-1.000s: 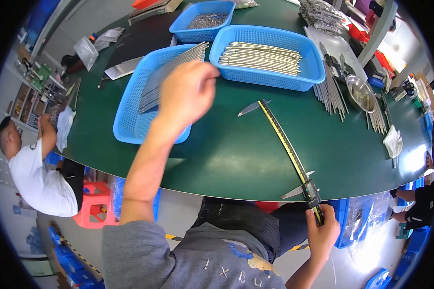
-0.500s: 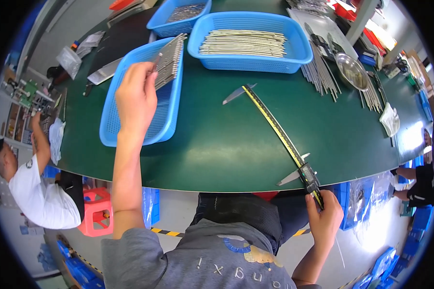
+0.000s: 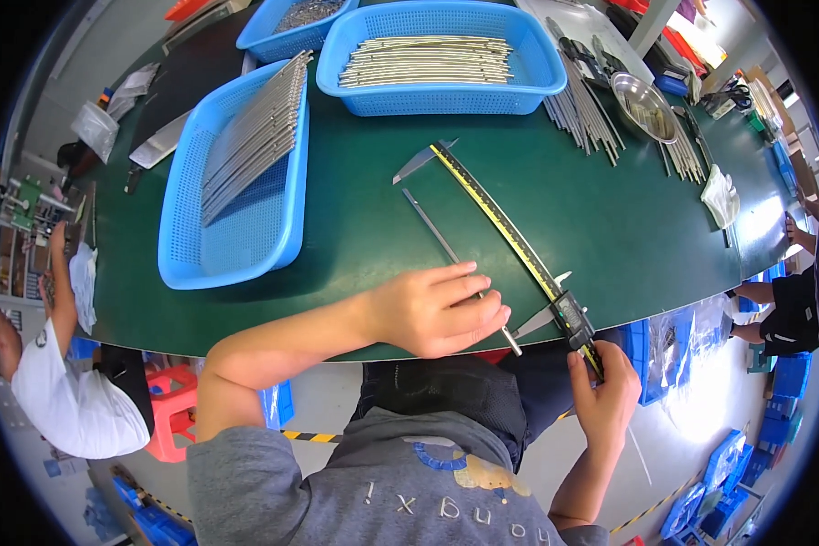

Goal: Measure the length of thin metal rods using a digital caliper on a workbench.

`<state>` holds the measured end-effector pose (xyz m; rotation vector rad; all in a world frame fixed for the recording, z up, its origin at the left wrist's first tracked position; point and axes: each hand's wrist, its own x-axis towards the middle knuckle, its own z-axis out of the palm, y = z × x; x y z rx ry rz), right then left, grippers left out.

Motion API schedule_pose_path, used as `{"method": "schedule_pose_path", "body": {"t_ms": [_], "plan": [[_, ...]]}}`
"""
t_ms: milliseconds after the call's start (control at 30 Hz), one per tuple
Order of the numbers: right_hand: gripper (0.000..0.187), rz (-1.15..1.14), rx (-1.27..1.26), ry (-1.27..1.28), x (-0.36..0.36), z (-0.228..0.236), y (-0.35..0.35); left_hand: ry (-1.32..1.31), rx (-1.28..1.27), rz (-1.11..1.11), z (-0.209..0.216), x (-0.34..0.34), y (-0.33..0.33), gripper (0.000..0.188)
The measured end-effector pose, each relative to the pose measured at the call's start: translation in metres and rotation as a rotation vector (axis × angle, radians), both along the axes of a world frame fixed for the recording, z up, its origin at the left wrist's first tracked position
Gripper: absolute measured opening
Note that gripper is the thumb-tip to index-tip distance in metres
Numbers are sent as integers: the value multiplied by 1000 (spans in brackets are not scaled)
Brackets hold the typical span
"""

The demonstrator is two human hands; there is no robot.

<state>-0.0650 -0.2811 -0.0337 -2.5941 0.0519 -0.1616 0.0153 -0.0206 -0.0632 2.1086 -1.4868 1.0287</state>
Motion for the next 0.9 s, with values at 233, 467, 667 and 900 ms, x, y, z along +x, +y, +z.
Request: {"method": "schedule_pose_path", "body": {"t_ms": [233,467,667,900], "plan": [[23,8,-17,-47,-1,-1,0,73,11,-8,-3,8,3,23],[23,19,-22,-65,-1,0,0,97,24,6,-4,10,2,21],[23,13,6,-60,-2,-1,-1,99,69,38,-6,9,0,21],[23,15,6,-63,-4,-1,-1,113,79,31,-5,10,0,21]]}}
